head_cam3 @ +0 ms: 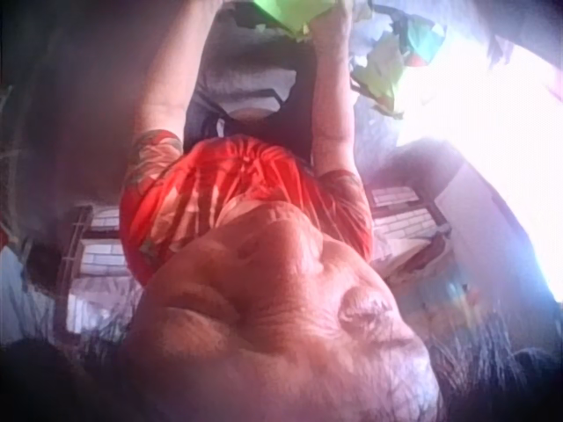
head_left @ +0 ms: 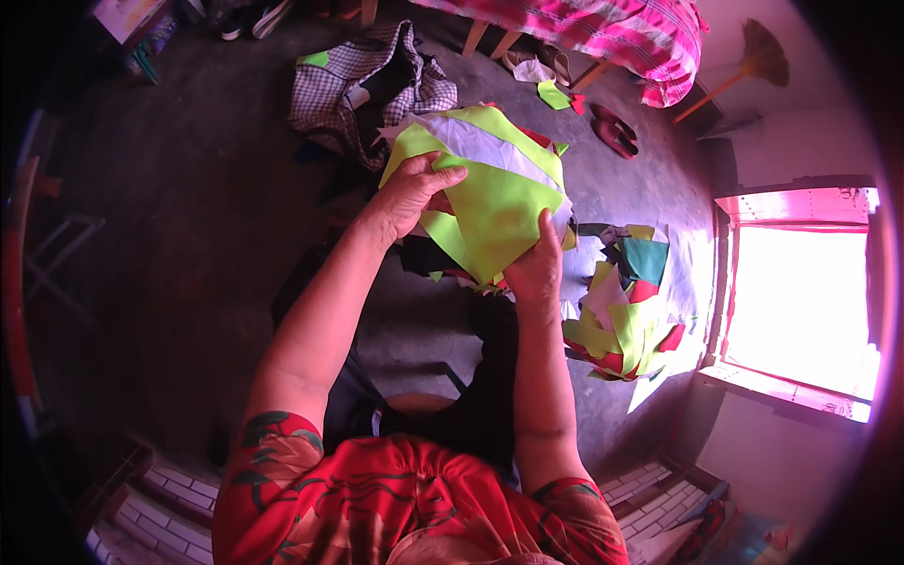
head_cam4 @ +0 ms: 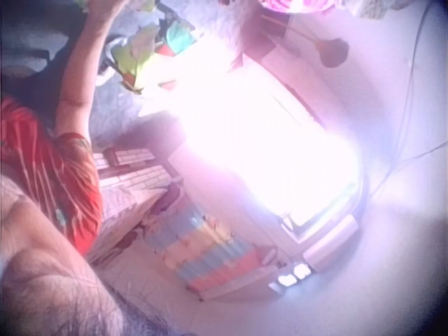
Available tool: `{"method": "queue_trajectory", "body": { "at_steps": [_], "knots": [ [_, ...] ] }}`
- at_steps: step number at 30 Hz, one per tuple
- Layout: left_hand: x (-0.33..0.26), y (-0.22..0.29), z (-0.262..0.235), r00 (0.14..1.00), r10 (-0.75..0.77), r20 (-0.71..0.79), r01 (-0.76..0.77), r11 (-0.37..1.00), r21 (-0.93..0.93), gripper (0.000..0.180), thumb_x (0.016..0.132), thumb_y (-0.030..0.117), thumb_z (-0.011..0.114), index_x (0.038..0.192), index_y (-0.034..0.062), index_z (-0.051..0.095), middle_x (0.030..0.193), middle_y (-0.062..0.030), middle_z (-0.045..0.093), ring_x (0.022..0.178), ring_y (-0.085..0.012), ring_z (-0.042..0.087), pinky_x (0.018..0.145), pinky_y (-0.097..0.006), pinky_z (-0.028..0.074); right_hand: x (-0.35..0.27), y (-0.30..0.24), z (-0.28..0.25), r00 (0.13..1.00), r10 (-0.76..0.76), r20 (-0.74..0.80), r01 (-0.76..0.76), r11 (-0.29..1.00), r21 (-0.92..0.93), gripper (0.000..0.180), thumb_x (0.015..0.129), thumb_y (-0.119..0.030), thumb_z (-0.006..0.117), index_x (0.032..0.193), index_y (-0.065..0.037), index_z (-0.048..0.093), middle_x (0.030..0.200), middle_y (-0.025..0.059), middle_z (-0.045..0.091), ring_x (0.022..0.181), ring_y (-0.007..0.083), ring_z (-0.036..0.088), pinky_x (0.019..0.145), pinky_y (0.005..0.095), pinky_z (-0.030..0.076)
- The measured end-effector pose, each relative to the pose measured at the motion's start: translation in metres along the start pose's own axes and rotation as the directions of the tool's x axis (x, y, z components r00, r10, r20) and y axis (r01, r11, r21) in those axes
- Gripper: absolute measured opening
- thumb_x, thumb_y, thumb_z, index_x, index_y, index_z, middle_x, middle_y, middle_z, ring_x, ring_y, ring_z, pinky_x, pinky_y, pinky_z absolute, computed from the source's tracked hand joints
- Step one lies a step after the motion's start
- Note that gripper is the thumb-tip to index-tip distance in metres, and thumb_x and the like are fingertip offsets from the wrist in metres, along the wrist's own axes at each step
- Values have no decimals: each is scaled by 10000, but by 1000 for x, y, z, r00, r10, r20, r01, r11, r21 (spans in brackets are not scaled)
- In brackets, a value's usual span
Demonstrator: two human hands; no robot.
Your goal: The person sits on the floor and folds various pieces of colorful fabric by hand. They handle green, red, white, and dark blue fabric pieces, folding them and stacking them into two piles on the floor.
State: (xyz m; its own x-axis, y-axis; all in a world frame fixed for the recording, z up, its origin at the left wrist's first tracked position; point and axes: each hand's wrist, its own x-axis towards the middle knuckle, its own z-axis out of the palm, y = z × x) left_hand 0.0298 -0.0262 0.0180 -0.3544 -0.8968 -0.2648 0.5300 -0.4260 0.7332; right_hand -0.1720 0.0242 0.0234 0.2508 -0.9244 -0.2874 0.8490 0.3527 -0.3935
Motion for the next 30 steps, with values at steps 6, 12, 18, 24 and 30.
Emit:
{"method": "queue_trajectory", "body": {
  "at_steps": [6,12,18,24,30],
  "knots": [
    [5,-1,2,985,119,-121,-120,993,4,263,846,139,632,1086,49,570,980,-19,619,859,-118,609,752,-279,503,7,15,-5,994,2,-111,-43,927,-371,326,896,-28,504,1219,-4,464,1200,120,550,1064,266,572,937,404,447],
    [11,-8,-8,968,164,-192,-139,981,138,281,839,121,629,1100,43,559,945,-20,619,836,-117,604,777,-265,484,14,26,-15,983,-134,-129,64,897,-438,312,862,41,518,1171,8,495,1143,126,583,1031,235,585,921,365,460],
    [8,-3,-7,966,107,-234,-54,973,225,188,846,164,621,995,67,562,902,-36,624,743,-112,612,618,-248,489,18,-8,-24,934,-329,-138,188,783,-592,234,848,45,532,1078,18,566,1039,118,629,914,206,622,834,332,493],
    [7,-3,-5,969,110,-222,-57,972,229,160,876,193,591,981,78,553,912,-55,630,756,-118,615,625,-241,479,39,-59,-69,866,-476,-154,138,523,-841,296,788,35,555,1083,20,570,974,94,641,826,163,613,736,278,483],
    [3,1,-11,971,88,-222,-34,971,236,158,887,205,580,973,75,559,908,-52,629,754,-113,615,619,-236,476,42,-79,-93,751,-640,-161,28,275,-961,280,763,-4,582,1041,24,577,883,93,638,748,167,604,658,286,477]
  ]
}}
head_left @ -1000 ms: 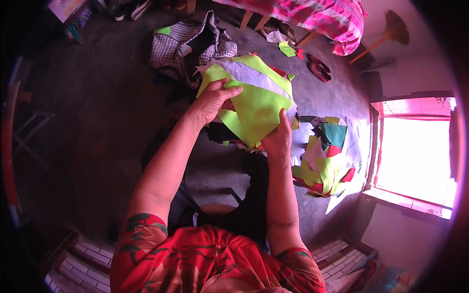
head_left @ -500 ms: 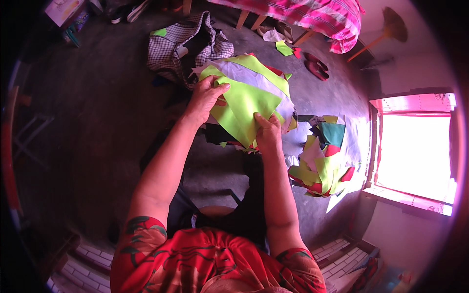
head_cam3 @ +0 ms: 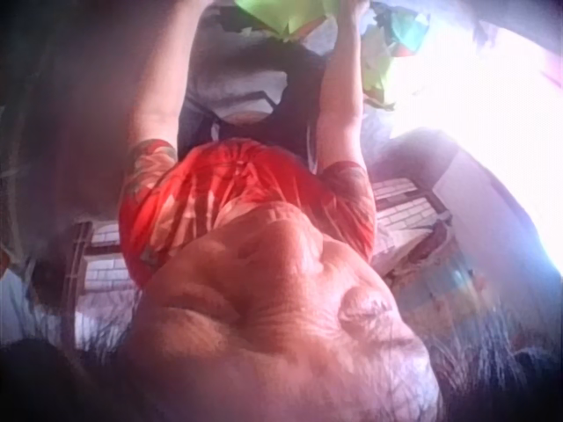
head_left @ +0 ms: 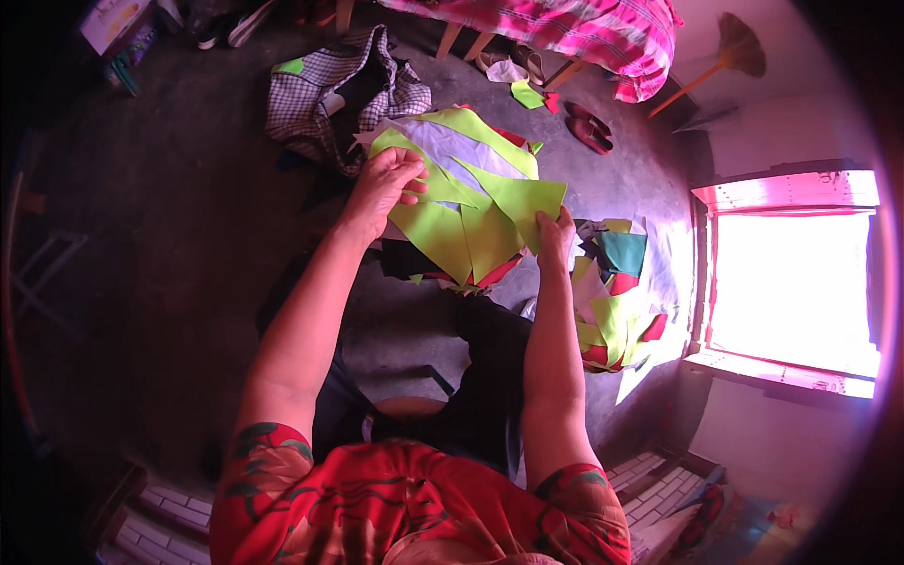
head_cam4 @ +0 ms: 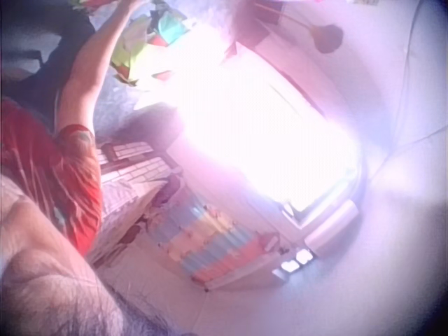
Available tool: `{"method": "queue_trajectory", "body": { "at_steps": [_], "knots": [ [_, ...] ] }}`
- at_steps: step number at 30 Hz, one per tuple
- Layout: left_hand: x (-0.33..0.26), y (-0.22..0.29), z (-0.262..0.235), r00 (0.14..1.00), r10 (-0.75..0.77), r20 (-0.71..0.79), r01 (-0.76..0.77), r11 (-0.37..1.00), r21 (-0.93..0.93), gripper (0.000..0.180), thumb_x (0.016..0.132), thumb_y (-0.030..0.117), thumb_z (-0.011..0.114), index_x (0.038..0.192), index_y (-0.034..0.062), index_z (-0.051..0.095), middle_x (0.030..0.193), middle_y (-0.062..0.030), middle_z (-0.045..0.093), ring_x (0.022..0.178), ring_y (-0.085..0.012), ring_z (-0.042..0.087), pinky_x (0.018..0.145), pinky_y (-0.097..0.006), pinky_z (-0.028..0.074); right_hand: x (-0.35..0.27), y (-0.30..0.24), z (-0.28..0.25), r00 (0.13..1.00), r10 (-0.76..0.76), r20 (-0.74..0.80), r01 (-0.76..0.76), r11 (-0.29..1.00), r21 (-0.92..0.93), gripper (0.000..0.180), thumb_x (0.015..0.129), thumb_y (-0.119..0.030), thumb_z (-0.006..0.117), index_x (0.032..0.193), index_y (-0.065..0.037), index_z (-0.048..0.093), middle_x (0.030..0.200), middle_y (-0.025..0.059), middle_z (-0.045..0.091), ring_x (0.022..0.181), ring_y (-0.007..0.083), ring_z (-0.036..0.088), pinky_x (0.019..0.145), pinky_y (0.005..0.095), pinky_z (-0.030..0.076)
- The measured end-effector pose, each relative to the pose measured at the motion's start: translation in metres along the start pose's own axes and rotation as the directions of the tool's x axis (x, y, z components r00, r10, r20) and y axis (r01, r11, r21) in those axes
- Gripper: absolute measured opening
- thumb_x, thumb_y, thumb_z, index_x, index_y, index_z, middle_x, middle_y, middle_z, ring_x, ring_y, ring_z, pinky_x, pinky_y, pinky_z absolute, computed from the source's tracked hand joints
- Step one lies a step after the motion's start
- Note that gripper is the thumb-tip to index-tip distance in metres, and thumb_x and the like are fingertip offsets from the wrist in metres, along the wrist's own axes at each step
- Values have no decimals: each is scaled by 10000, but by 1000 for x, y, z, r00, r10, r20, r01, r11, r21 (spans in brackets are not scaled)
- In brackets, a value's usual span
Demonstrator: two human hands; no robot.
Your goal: The person sits on the floor and folds various pieces of colorful fabric by hand. They handle green, red, white, and dark blue fabric pieces, folding them and stacking them into two piles on the floor.
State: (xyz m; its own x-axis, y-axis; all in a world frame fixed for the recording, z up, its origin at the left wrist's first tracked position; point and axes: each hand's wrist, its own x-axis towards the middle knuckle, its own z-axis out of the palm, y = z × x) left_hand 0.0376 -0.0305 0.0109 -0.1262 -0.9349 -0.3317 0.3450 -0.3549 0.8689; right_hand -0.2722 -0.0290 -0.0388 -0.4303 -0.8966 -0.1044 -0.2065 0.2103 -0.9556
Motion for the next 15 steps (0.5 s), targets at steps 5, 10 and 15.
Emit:
{"method": "queue_trajectory", "body": {
  "at_steps": [5,10,15],
  "knots": [
    [-2,0,-1,1000,-9,21,9,1000,15,155,889,210,580,969,78,565,906,-46,630,746,-104,612,615,-231,475,13,16,-7,998,-14,-66,15,1000,20,308,764,3,576,1071,15,573,863,85,633,723,160,595,639,279,471],
    [-1,-1,0,1000,-1,16,0,999,43,143,894,206,573,961,80,565,899,-44,630,744,-102,610,610,-225,473,19,25,-17,983,85,-165,-90,996,-25,577,765,18,585,1315,0,410,847,88,633,676,132,583,591,236,454],
    [-2,0,0,1000,-8,30,6,997,72,140,896,208,569,959,83,570,894,-39,630,739,-103,605,624,-236,473,16,24,-2,934,-281,-219,72,750,-657,694,727,-89,668,1347,-35,363,1287,228,423,1163,369,456,979,408,380]
  ]
}}
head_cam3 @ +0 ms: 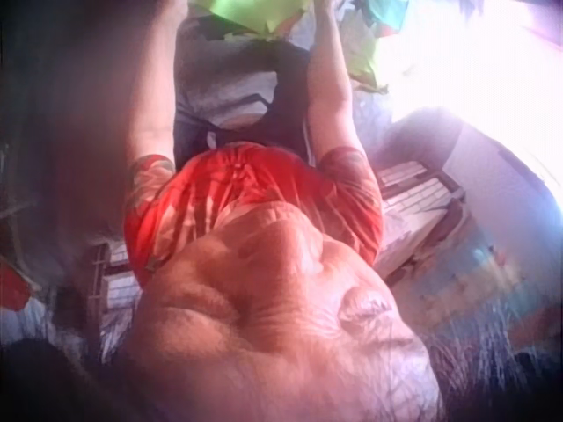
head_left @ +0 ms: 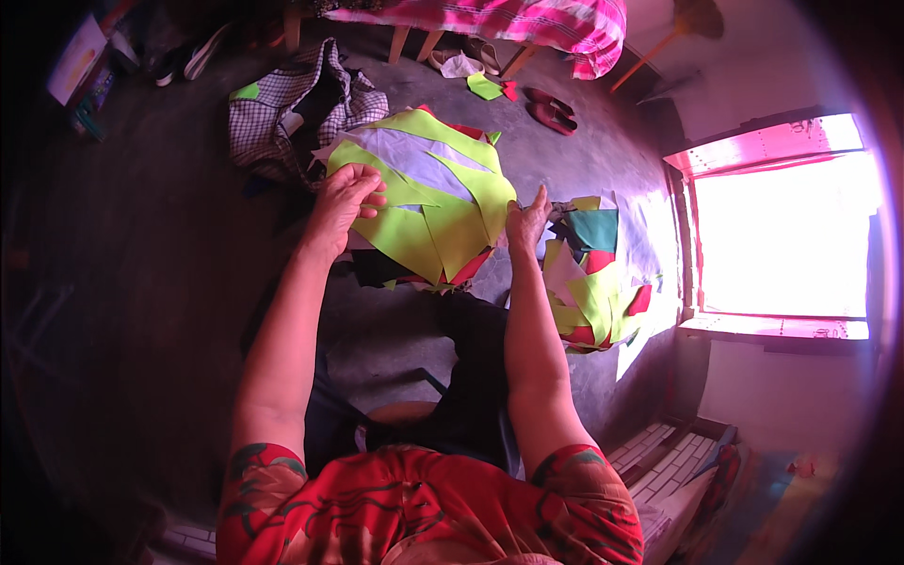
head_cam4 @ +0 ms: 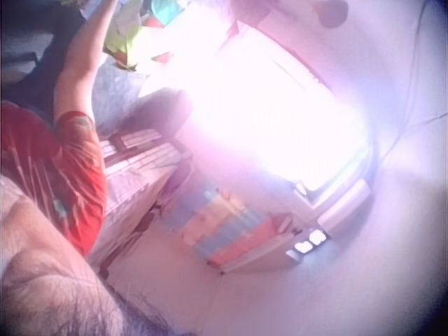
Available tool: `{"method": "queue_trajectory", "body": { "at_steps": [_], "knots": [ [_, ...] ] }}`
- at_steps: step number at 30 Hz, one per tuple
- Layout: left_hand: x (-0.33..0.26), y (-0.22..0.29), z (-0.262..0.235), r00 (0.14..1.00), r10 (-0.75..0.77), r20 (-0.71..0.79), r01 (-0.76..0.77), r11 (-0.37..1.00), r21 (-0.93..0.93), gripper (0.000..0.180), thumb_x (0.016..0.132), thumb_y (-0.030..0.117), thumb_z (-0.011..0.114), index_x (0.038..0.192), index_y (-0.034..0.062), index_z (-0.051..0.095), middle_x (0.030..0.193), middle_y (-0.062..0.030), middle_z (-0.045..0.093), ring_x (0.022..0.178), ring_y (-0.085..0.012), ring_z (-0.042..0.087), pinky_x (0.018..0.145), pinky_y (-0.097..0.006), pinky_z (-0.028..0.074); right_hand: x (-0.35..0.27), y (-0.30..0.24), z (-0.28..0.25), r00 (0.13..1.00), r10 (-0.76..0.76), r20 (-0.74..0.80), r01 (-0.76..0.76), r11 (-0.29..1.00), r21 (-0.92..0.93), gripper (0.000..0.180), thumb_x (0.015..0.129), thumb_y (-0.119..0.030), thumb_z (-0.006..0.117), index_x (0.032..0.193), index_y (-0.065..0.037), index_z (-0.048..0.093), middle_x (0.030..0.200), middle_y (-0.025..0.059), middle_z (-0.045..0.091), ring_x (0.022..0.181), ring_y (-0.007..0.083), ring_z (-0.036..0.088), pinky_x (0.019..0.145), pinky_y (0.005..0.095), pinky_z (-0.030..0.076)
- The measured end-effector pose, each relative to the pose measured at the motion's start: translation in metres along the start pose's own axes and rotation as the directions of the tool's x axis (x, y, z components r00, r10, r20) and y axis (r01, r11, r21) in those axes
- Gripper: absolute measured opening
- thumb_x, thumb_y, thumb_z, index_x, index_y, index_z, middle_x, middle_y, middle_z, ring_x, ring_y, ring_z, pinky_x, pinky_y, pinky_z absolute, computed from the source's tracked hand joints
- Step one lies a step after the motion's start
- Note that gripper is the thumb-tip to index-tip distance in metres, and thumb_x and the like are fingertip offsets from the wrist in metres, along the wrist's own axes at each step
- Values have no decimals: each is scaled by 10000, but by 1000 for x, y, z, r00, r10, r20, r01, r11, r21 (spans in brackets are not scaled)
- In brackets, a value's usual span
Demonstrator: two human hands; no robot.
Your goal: The person sits on the floor and folds various pieces of colorful fabric by hand. They handle green, red, white, and dark blue fabric pieces, folding them and stacking them into two piles on the floor.
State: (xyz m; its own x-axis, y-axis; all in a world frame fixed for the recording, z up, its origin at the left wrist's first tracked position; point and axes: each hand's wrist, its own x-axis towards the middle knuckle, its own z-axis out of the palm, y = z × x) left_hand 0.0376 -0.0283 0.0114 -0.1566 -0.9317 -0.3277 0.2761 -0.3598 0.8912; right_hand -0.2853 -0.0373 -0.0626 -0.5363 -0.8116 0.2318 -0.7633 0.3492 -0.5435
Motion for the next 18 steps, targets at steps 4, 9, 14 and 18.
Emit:
{"method": "queue_trajectory", "body": {
  "at_steps": [4,9,14,18],
  "knots": [
    [2,-5,-2,1000,2,17,-3,1000,30,137,898,209,567,961,88,573,891,-38,631,736,-106,604,625,-235,469,-21,-34,-7,949,-200,245,201,979,25,544,760,-195,658,1252,-44,483,1222,215,499,1107,376,501,926,423,421],
    [5,-9,6,999,-1,46,-1,999,44,152,897,220,572,977,91,579,888,-26,629,745,-100,598,626,-232,466,-40,-50,-8,879,-211,427,279,955,-102,556,774,-313,626,1249,-57,494,1233,191,508,1139,360,487,934,437,412],
    [6,-9,3,1000,11,13,-12,996,91,151,879,210,591,939,71,589,856,-16,622,710,-90,594,599,-221,454,-33,-56,-10,856,-218,468,292,952,-92,553,775,-312,618,1250,-58,492,1231,187,508,1144,359,480,936,436,410],
    [11,-25,2,898,436,64,-347,611,712,145,825,107,604,934,14,578,806,-97,631,760,-189,646,649,-296,490,-34,-49,0,879,-234,416,315,939,-136,569,772,-330,640,1256,-72,488,1253,193,491,1127,363,486,896,468,435]
  ]
}}
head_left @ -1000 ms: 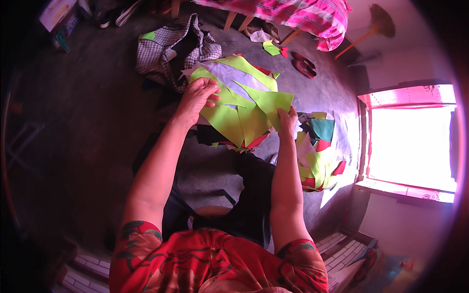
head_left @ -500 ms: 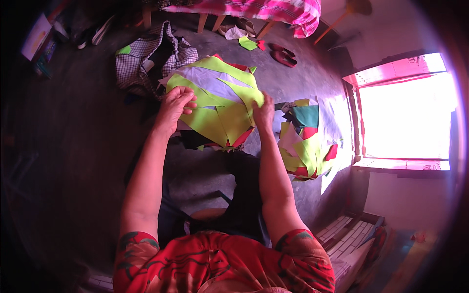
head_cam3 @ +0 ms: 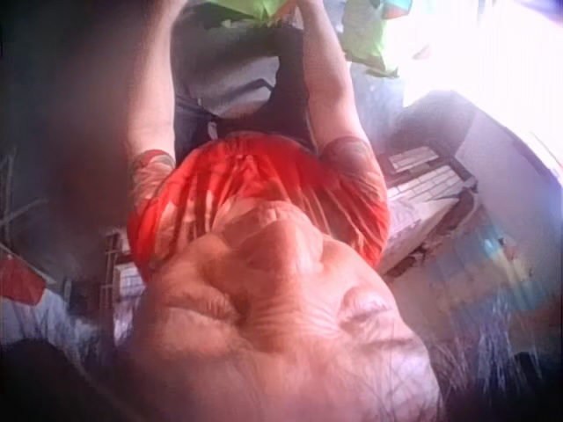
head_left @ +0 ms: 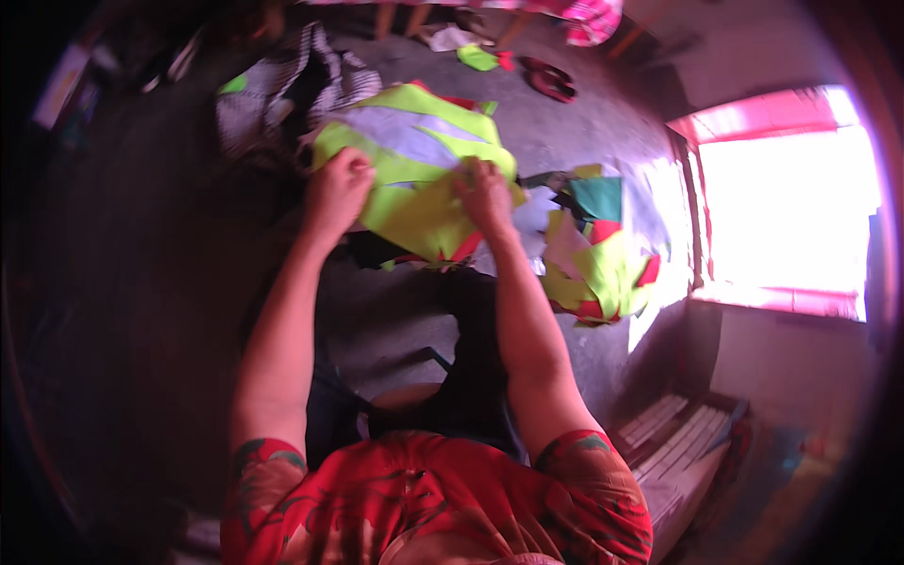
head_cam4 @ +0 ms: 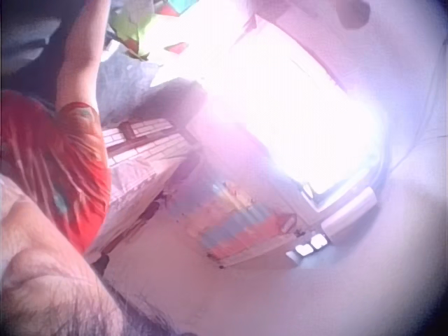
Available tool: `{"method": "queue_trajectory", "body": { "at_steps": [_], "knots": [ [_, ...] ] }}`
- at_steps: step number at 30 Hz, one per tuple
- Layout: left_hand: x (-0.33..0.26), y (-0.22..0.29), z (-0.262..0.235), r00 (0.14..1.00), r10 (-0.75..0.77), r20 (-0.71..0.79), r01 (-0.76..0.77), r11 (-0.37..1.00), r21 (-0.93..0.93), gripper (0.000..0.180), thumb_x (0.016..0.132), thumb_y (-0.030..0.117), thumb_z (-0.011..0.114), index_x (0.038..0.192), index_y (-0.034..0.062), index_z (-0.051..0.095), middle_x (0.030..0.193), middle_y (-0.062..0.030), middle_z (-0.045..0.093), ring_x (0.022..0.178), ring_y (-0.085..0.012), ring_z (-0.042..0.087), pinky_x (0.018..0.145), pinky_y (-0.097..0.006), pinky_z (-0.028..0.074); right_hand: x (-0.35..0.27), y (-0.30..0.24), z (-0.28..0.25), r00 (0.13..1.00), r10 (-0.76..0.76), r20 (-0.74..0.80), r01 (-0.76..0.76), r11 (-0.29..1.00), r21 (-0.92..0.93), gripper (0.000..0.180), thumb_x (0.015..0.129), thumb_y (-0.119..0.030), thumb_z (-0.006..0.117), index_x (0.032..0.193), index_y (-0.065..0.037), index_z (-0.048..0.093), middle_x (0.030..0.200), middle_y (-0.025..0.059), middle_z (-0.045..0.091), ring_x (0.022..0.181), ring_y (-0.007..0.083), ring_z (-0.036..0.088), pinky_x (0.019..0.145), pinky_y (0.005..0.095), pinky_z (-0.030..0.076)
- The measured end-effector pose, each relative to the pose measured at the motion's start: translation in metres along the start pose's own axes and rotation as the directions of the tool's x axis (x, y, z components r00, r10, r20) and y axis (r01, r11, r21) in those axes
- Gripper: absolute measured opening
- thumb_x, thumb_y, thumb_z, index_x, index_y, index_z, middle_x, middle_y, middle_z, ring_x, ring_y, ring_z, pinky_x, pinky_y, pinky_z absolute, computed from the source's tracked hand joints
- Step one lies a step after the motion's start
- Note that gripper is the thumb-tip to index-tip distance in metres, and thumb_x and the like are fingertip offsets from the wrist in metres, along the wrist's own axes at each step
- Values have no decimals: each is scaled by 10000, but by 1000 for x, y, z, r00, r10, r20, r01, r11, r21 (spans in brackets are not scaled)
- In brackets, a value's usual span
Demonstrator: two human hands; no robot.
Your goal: The person sits on the floor and folds various pieces of colorful fabric by hand. They handle green, red, white, and dark blue fabric pieces, folding them and stacking them into two piles on the floor.
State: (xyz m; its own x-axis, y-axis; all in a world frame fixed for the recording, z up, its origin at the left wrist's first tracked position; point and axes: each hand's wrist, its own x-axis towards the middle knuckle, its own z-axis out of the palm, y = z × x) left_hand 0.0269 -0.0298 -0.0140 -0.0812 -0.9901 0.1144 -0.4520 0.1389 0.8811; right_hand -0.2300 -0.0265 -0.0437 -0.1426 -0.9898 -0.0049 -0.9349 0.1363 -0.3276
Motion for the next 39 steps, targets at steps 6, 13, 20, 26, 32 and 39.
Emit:
{"method": "queue_trajectory", "body": {
  "at_steps": [6,13,20,26,32,39],
  "knots": [
    [-10,17,3,958,285,12,-254,834,490,143,743,97,644,858,67,564,852,-87,594,782,-284,589,699,-390,462,-2,10,3,996,-79,-46,78,997,-29,607,779,-336,650,1296,-85,457,1270,178,481,1118,365,493,889,474,430],
    [-20,20,4,942,309,129,-306,635,709,98,775,112,582,866,80,562,860,-61,568,823,-205,569,778,-355,395,1,5,-2,994,-94,-55,91,995,-47,598,798,-318,639,1301,-61,440,1237,195,489,1103,376,495,887,481,422],
    [-20,28,7,938,263,225,-341,593,729,82,767,93,568,849,87,571,865,-65,559,842,-208,564,801,-359,371,8,13,-3,984,-172,-55,171,985,-15,593,806,-326,626,1290,-37,442,1199,221,508,1068,395,512,890,461,425],
    [-21,23,14,938,298,178,-325,570,755,83,771,133,560,814,91,617,835,-53,579,824,-185,572,805,-357,363,8,13,-3,990,-143,-12,143,990,-13,603,822,-363,605,1310,-53,433,1236,240,485,1129,393,486,927,448,410],
    [-24,17,15,934,316,168,-325,552,768,100,780,144,551,806,93,633,840,-52,582,833,-180,571,809,-360,361,7,8,0,992,-127,-18,127,992,-10,583,845,-370,577,1311,-49,434,1239,237,485,1139,387,482,930,443,406],
    [-23,16,16,915,366,173,-360,539,762,116,778,161,550,820,87,628,868,-74,586,864,-205,569,830,-381,370,8,13,9,986,-164,-21,164,986,11,585,849,-383,577,1297,-29,448,1228,235,505,1126,393,490,934,437,410]
  ]
}}
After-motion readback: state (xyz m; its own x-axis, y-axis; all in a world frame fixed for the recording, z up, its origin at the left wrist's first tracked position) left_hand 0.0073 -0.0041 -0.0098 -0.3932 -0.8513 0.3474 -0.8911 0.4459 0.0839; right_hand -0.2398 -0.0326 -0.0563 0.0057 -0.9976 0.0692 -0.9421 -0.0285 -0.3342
